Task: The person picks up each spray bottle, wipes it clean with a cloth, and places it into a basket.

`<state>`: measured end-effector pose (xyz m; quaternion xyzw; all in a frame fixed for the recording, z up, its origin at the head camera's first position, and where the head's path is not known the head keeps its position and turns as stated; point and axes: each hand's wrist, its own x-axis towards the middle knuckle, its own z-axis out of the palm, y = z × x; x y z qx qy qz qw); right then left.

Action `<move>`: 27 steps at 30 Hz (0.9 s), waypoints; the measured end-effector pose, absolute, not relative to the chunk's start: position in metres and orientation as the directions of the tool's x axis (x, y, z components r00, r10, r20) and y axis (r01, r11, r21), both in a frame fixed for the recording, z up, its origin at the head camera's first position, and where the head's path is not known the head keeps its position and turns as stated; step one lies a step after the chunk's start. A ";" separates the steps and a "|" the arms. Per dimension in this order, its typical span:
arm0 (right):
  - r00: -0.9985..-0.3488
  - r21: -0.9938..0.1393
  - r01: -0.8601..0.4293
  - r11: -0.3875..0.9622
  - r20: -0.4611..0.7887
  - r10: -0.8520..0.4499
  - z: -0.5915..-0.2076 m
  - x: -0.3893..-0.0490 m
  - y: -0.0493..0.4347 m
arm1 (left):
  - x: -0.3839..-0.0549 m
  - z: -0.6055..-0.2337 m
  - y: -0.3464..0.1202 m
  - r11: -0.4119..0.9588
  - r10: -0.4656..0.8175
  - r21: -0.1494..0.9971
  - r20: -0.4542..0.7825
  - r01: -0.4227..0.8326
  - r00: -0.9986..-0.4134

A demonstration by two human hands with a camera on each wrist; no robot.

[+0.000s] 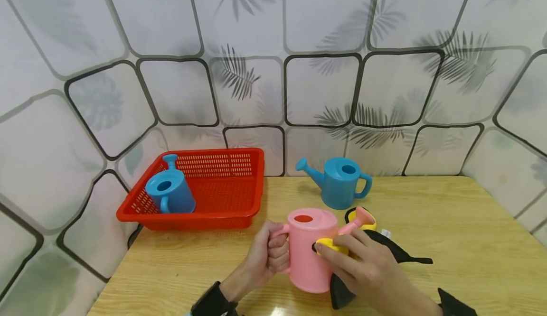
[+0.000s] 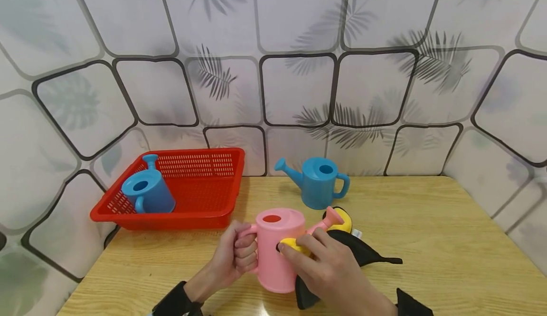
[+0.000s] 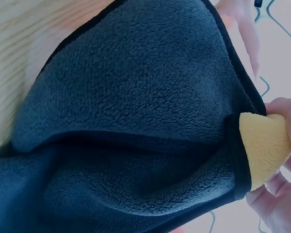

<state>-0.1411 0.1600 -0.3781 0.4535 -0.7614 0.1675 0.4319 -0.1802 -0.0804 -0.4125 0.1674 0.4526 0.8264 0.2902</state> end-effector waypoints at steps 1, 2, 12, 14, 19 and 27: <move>-0.219 0.126 -0.834 0.537 0.818 -0.532 -0.377 -0.141 0.160 | -0.180 -0.412 -0.080 -0.418 0.636 0.847 0.015 -0.328 -0.772; -0.224 0.115 -0.833 0.541 0.825 -0.519 -0.377 -0.141 0.160 | -0.180 -0.412 -0.080 -0.412 0.638 0.851 0.013 -0.327 -0.770; -0.222 0.077 -0.825 0.559 0.866 -0.447 -0.374 -0.142 0.159 | -0.178 -0.413 -0.080 -0.382 0.644 0.857 -0.022 -0.346 -0.765; -0.227 0.071 -0.824 0.563 0.868 -0.443 -0.373 -0.142 0.160 | -0.177 -0.413 -0.080 -0.384 0.644 0.854 -0.025 -0.351 -0.764; -0.239 0.062 -0.814 0.578 0.871 -0.430 -0.372 -0.141 0.161 | -0.176 -0.412 -0.081 -0.387 0.640 0.852 -0.027 -0.352 -0.768; -0.234 0.051 -0.805 0.592 0.889 -0.394 -0.371 -0.144 0.161 | -0.175 -0.412 -0.082 -0.385 0.638 0.853 -0.031 -0.353 -0.770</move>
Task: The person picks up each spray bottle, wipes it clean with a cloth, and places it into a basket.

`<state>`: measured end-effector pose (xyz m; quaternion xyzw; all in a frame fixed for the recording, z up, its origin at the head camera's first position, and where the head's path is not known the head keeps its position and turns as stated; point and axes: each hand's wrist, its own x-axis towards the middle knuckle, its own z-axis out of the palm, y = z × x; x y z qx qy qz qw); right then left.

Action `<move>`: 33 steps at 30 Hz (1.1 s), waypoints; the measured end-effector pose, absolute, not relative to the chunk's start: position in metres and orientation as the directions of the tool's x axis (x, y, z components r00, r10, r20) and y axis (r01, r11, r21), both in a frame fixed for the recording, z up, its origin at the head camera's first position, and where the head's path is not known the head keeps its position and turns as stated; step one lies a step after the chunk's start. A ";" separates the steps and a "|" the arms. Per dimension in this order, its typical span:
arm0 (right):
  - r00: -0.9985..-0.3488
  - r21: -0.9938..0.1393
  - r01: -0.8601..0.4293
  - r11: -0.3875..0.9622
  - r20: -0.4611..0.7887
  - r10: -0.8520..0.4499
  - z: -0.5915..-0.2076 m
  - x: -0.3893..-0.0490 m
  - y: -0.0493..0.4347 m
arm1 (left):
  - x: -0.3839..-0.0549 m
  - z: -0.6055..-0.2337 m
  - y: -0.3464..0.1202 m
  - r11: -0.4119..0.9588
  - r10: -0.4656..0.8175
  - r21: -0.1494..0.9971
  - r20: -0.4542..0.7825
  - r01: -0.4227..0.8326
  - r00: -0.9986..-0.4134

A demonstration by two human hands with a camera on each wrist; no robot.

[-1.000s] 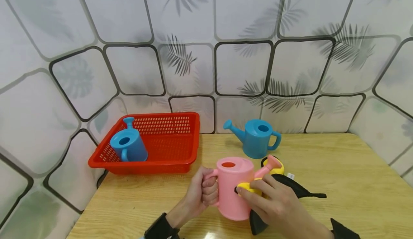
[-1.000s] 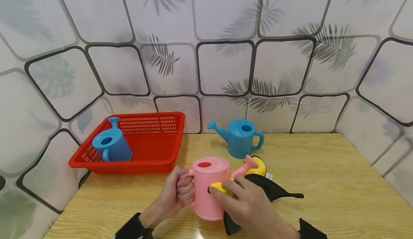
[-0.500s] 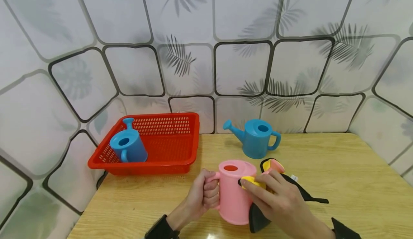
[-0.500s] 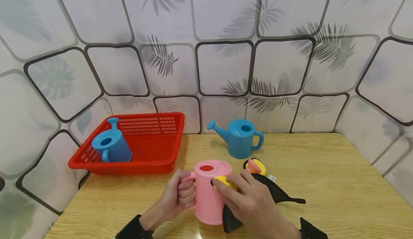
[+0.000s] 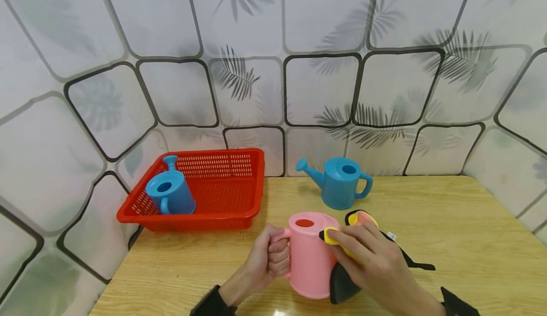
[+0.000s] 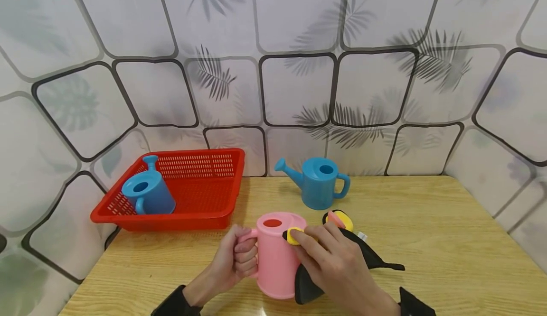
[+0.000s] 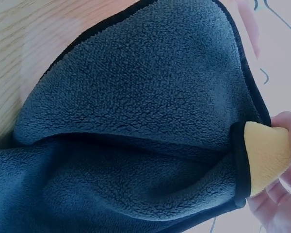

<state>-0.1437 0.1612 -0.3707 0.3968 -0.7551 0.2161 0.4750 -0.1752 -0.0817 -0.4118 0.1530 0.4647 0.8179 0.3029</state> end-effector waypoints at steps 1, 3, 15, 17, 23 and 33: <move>-0.227 0.053 -0.808 0.587 0.892 -0.392 -0.371 -0.144 0.161 | -0.175 -0.412 -0.082 -0.385 0.637 0.852 -0.033 -0.355 -0.770; -0.220 0.057 -0.810 0.583 0.893 -0.392 -0.371 -0.145 0.161 | -0.175 -0.413 -0.082 -0.387 0.637 0.850 -0.035 -0.358 -0.770; -0.227 0.045 -0.825 0.563 0.887 -0.403 -0.373 -0.144 0.162 | -0.175 -0.414 -0.083 -0.384 0.636 0.856 -0.027 -0.346 -0.771; -0.229 0.046 -0.824 0.565 0.884 -0.407 -0.373 -0.144 0.161 | -0.175 -0.414 -0.083 -0.392 0.633 0.854 -0.019 -0.342 -0.774; -0.273 0.030 -0.837 0.546 0.841 -0.466 -0.376 -0.143 0.164 | -0.176 -0.413 -0.082 -0.430 0.625 0.842 0.017 -0.326 -0.780; -0.355 -0.007 -0.838 0.545 0.766 -0.536 -0.382 -0.138 0.168 | -0.176 -0.412 -0.083 -0.467 0.612 0.826 0.043 -0.316 -0.790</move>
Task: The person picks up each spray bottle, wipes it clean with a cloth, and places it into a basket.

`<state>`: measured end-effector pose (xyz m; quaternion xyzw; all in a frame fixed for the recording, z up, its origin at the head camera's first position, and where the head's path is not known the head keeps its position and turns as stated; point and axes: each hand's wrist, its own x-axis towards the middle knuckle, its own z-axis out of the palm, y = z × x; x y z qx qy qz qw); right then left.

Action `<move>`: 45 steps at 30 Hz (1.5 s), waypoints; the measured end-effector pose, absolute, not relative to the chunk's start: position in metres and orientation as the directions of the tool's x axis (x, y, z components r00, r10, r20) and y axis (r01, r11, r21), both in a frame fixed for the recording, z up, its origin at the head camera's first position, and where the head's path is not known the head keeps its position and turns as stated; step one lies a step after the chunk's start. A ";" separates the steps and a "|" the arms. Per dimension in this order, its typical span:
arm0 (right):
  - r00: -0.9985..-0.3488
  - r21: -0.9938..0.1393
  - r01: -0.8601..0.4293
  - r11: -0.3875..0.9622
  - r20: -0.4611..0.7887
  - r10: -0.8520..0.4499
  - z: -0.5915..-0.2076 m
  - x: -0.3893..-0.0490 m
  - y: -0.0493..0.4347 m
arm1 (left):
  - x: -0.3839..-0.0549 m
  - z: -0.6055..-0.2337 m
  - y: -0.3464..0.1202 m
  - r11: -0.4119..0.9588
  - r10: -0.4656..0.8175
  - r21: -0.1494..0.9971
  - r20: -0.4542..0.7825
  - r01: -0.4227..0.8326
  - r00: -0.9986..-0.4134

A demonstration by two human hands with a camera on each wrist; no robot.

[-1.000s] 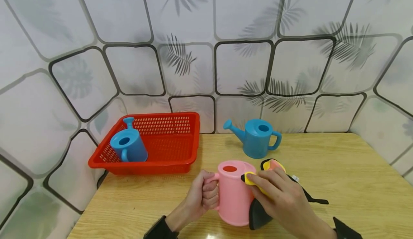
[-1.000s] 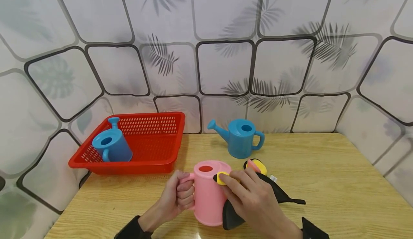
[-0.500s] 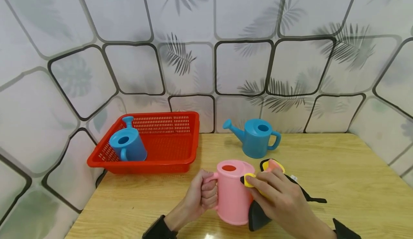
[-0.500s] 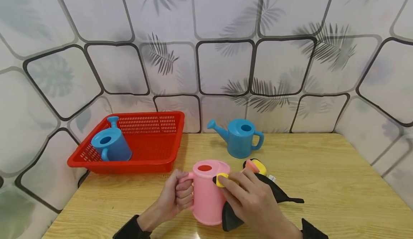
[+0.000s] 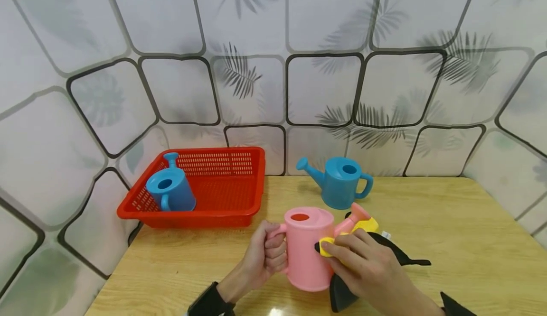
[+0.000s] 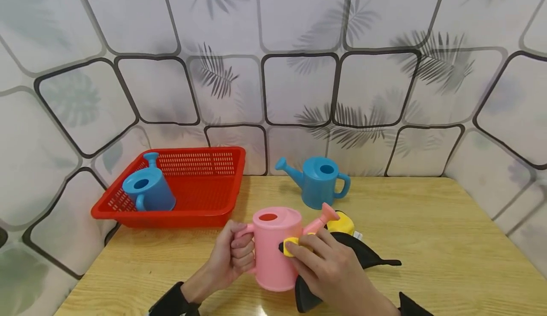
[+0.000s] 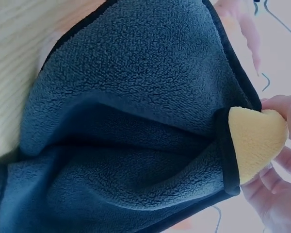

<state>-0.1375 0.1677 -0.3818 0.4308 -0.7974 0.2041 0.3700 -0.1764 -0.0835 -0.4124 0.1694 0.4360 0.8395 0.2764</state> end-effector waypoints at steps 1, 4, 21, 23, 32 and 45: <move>-0.338 0.000 -0.848 0.530 0.770 -0.541 -0.383 -0.138 0.167 | -0.177 -0.412 -0.084 -0.473 0.609 0.824 0.049 -0.313 -0.791; -0.257 0.032 -0.889 0.457 0.790 -0.556 -0.387 -0.141 0.165 | -0.177 -0.412 -0.084 -0.497 0.599 0.816 0.078 -0.295 -0.797; -0.151 0.147 -0.932 0.332 0.676 -0.721 -0.408 -0.135 0.175 | -0.181 -0.409 -0.089 -0.534 0.596 0.796 0.115 -0.284 -0.795; -0.138 0.158 -0.933 0.325 0.676 -0.724 -0.409 -0.135 0.176 | -0.181 -0.410 -0.089 -0.543 0.596 0.789 0.123 -0.287 -0.793; -0.134 0.147 -0.937 0.318 0.688 -0.713 -0.412 -0.135 0.178 | -0.181 -0.410 -0.091 -0.552 0.593 0.778 0.115 -0.298 -0.797; -0.231 0.068 -0.911 0.408 0.734 -0.638 -0.406 -0.130 0.178 | -0.178 -0.412 -0.092 -0.549 0.623 0.769 0.115 -0.327 -0.774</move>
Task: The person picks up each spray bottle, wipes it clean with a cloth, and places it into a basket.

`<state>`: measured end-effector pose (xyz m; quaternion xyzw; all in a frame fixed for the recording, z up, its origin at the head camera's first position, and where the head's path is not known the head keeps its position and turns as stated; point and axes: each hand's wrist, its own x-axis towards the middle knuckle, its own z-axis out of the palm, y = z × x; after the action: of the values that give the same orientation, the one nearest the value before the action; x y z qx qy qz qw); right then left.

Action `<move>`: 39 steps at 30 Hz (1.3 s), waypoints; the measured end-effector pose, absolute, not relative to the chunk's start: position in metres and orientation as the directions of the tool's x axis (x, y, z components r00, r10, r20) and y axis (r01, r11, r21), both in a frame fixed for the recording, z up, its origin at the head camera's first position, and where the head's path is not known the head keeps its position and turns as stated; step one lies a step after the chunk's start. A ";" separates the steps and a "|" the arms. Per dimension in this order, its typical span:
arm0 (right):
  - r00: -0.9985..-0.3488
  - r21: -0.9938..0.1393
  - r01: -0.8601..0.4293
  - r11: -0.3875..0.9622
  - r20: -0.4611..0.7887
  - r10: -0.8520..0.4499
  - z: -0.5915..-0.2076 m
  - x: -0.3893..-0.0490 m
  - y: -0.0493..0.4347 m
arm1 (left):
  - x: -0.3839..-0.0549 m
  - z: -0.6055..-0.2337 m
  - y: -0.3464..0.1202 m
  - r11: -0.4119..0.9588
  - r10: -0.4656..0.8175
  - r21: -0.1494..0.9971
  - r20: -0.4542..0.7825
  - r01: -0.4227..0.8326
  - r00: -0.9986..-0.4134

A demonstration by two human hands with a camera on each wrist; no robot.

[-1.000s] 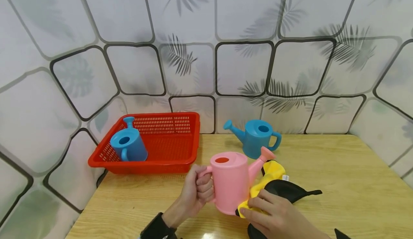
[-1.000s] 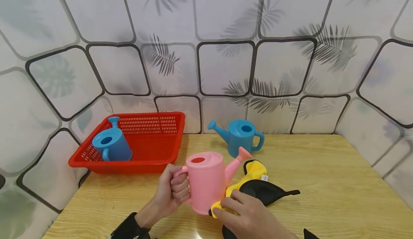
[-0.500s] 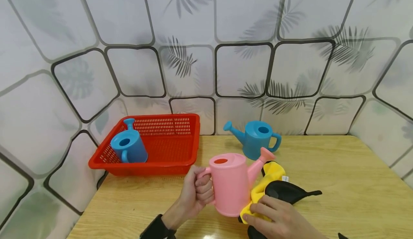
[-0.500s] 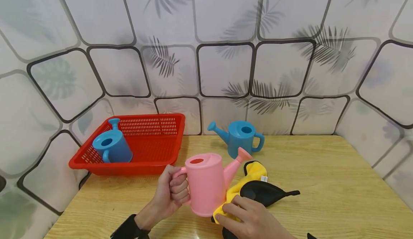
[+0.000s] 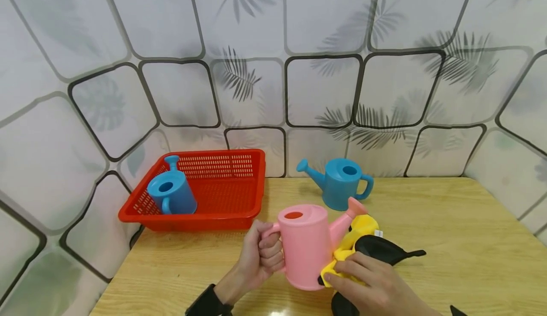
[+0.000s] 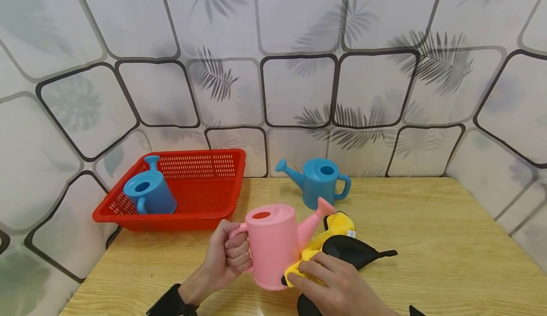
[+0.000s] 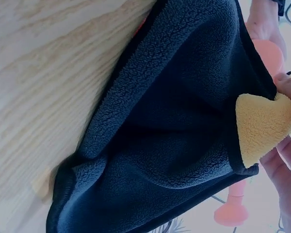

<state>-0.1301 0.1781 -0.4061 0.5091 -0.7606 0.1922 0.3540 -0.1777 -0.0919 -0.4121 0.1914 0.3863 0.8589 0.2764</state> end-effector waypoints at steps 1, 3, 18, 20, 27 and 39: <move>-0.240 0.062 -0.907 0.417 0.736 -0.633 -0.405 -0.129 0.178 | -0.177 -0.412 -0.092 -0.549 0.624 0.769 0.117 -0.327 -0.773; -0.253 0.055 -0.901 0.431 0.740 -0.623 -0.404 -0.129 0.178 | -0.177 -0.413 -0.091 -0.546 0.626 0.772 0.117 -0.326 -0.771; -0.215 0.067 -0.896 0.439 0.800 -0.560 -0.402 -0.135 0.175 | -0.175 -0.417 -0.090 -0.529 0.647 0.794 0.149 -0.299 -0.748; -0.222 0.058 -0.894 0.444 0.804 -0.551 -0.401 -0.135 0.175 | -0.174 -0.417 -0.089 -0.525 0.652 0.799 0.158 -0.292 -0.742; -0.246 0.017 -0.871 0.490 0.850 -0.467 -0.397 -0.135 0.172 | -0.172 -0.416 -0.088 -0.489 0.647 0.838 0.161 -0.243 -0.746; -0.410 -0.200 -0.770 0.606 0.883 -0.228 -0.389 -0.134 0.174 | -0.171 -0.413 -0.088 -0.457 0.632 0.865 0.151 -0.208 -0.760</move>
<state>-0.1343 0.1736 -0.3891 0.3194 -0.7810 0.3080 0.4394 -0.1713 -0.0877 -0.4132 0.2334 0.4538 0.8211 0.2559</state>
